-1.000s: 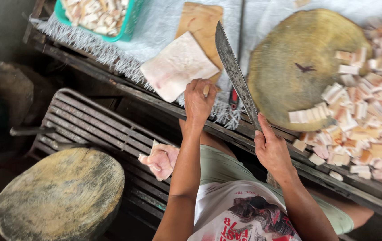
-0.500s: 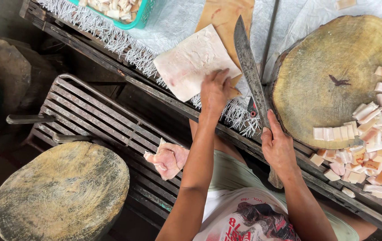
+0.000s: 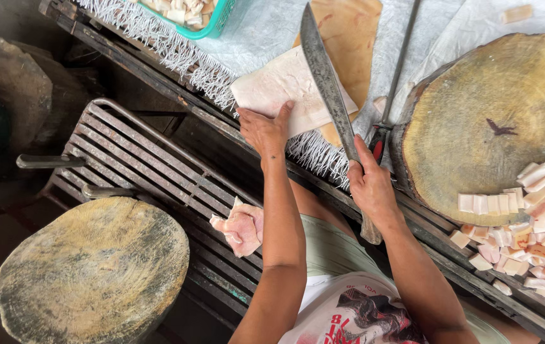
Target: The person cuts large slabs of animal skin and fat into smaller rectangular pieces using a large knife on a wooden cutting board.
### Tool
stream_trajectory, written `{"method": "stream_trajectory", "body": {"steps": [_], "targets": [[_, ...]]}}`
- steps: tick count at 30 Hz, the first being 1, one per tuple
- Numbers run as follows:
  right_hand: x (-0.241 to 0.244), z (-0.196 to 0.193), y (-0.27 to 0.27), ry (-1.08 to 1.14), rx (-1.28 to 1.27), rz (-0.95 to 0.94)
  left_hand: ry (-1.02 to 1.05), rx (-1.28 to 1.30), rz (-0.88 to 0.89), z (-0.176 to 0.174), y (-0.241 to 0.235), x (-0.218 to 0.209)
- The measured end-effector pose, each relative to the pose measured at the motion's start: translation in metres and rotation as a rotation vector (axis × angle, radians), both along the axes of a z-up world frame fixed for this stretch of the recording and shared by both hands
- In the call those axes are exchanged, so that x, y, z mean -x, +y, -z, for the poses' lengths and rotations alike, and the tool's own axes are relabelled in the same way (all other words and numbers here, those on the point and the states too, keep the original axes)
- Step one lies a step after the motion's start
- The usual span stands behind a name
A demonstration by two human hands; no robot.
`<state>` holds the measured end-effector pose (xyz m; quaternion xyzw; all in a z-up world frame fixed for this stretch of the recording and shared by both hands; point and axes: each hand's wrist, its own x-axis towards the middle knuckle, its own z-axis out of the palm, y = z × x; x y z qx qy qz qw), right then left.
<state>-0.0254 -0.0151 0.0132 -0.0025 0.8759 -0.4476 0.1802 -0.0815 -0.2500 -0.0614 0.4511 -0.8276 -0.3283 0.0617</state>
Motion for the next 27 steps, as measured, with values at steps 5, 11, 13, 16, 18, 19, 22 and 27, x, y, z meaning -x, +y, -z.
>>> {"method": "stream_trajectory", "body": {"steps": [5,11,13,16,18,19,22,27], "targets": [[0.001,-0.007,0.005,0.002,0.02,0.048,-0.005,-0.125,-0.075,-0.008,-0.012,-0.004],[-0.048,-0.004,0.066,0.096,0.068,0.128,0.125,-0.09,-0.048,0.001,-0.01,-0.008],[-0.057,0.0,0.078,0.086,0.073,0.174,0.178,0.151,0.029,-0.013,0.001,-0.009],[-0.061,0.0,0.088,0.064,0.025,0.225,0.311,0.517,0.172,-0.043,0.027,-0.017],[-0.055,-0.003,0.089,0.011,0.039,0.259,0.433,0.562,0.231,-0.06,0.04,-0.018],[-0.051,-0.004,0.088,0.021,0.048,0.256,0.469,0.353,0.227,-0.064,0.044,-0.014],[-0.049,-0.005,0.081,0.02,0.102,0.245,0.52,-0.057,0.231,-0.058,0.05,-0.011],[-0.037,0.004,0.059,-0.05,0.274,0.253,0.587,-0.432,0.267,-0.069,0.07,-0.022]]}}
